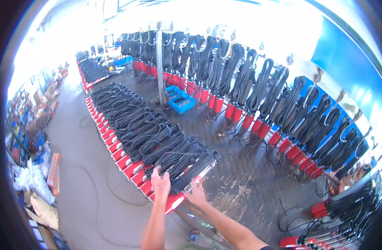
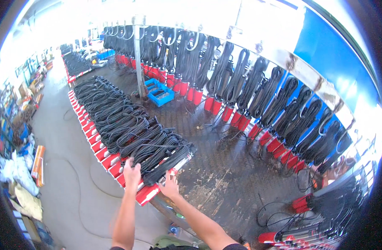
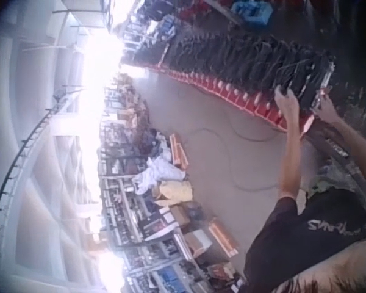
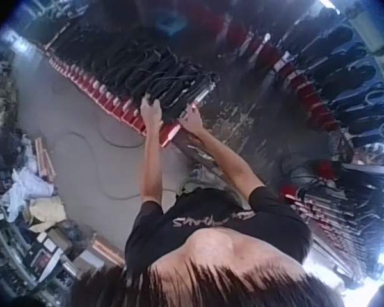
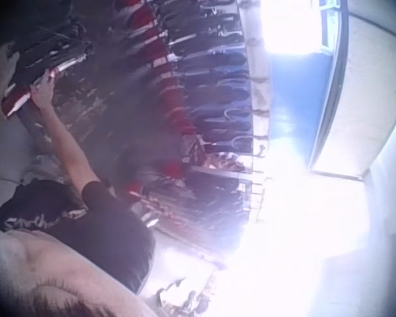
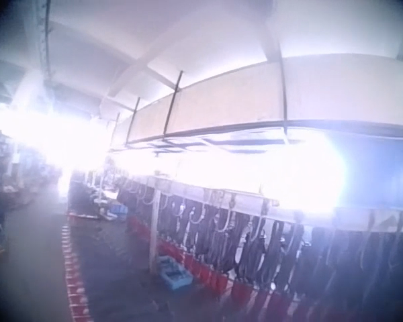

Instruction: The person assembles water pumps by attaching components to long metal cylinders and securing them with a pneumatic tool before organizing the units on a workbench.

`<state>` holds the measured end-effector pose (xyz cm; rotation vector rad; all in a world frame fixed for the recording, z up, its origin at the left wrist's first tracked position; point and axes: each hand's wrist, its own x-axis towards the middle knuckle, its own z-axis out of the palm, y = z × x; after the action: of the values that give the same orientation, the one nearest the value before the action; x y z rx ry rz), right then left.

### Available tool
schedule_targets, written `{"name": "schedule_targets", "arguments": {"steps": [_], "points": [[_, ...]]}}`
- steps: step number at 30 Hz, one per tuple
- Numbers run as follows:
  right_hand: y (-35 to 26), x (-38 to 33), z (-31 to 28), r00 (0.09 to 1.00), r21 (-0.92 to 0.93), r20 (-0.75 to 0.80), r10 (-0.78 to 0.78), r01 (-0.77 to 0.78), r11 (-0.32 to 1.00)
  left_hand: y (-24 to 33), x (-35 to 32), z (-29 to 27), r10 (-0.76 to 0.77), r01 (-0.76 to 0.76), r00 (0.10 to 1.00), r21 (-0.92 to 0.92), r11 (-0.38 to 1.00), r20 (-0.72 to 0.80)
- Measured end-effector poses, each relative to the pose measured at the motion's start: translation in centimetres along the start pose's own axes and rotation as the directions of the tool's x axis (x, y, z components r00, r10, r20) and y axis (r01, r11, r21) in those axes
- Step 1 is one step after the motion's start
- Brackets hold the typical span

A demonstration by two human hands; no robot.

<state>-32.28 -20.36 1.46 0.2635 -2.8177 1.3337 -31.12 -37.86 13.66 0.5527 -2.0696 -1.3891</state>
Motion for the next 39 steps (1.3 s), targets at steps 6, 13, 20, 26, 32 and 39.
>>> {"name": "schedule_targets", "arguments": {"steps": [6, 13, 20, 26, 32, 39], "points": [[3.1, -16.1, -8.0, 0.981, 0.127, 0.175, 0.089, -0.112, 0.986, -0.6, -11.6, 2.1, 0.494, -0.661, 0.717, 0.253, 0.706, 0.492], [14.7, -37.6, -25.9, 0.793, -0.519, -0.525, 0.308, -0.586, 0.623, -1.3, -27.8, 8.3, 0.241, -0.375, 0.667, 0.038, 0.926, 0.705], [21.7, -47.5, -31.0, 0.824, -0.668, -0.448, 0.346, -0.566, 0.483, 30.4, -45.9, 13.0, 0.819, -0.255, 0.07, -0.783, 0.567, 0.57], [23.8, -48.5, -29.9, 0.827, -0.683, -0.466, 0.314, -0.562, 0.467, 50.1, -56.1, 18.8, 0.996, -0.362, 0.007, -0.929, 0.081, 0.084], [22.2, -55.1, -33.2, 0.786, -0.569, -0.472, 0.4, -0.618, 0.542, 49.1, -60.0, 26.1, 0.765, 0.072, -0.083, -0.762, 0.644, 0.639], [23.6, -62.8, -33.9, 0.535, -0.459, -0.602, 0.592, -0.839, 0.292, 43.5, -54.4, 19.2, 0.839, -0.021, 0.295, -0.875, 0.484, 0.457]]}}
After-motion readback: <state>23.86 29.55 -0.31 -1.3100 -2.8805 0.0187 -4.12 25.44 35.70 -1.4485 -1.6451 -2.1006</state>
